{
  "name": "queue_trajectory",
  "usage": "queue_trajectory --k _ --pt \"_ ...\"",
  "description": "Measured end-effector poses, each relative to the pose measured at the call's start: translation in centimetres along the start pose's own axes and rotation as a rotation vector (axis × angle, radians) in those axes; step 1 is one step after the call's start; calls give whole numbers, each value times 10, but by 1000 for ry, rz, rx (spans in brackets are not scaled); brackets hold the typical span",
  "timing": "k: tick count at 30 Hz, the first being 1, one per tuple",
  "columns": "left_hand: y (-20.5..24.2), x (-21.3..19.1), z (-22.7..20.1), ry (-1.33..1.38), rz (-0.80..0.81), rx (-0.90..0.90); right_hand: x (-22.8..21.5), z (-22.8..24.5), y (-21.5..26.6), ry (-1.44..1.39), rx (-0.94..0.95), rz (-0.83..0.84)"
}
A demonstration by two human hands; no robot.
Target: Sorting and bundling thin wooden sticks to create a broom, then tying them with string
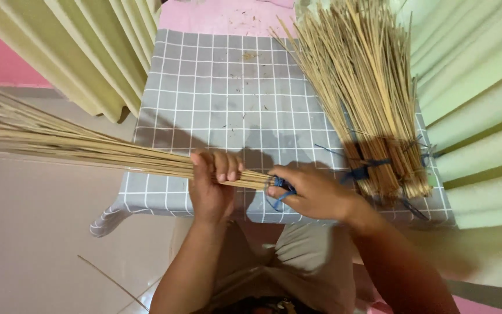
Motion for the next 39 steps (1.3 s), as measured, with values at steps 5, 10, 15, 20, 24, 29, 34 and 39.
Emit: queue_trajectory --k 5,10,15,20,24,29,34,39 --pt "-2 -19 -6 -26 -55 8 9 -47 21 -85 170 105" --pt "-11 -60 -8 56 -186 -116 -30 -66 46 -55 377 -49" --pt "-16 -91 3 132 -238 -225 -37 -93 40 12 449 -260" --pt "-19 -104 15 207 -247 -330 -9 -132 5 333 346 -560" --pt "-10 -100 18 230 -281 -394 -2 -150 9 387 297 -703" --pt "-5 -107 29 273 -294 -489 -14 -132 15 377 199 -807" --pt "-7 -106 33 329 -292 -524 -18 -129 14 361 181 -790" --pt "-6 -110 35 321 -326 -549 -22 -125 8 375 157 -747"
Point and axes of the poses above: each hand's wrist, its own y-axis away from the middle knuckle, its own x-axis out of the palm, z = x × y, the point moved 8 cm from there along -y, towards the middle knuckle, and after that the axes turned 6 degrees about z, right-handed, at the moved point
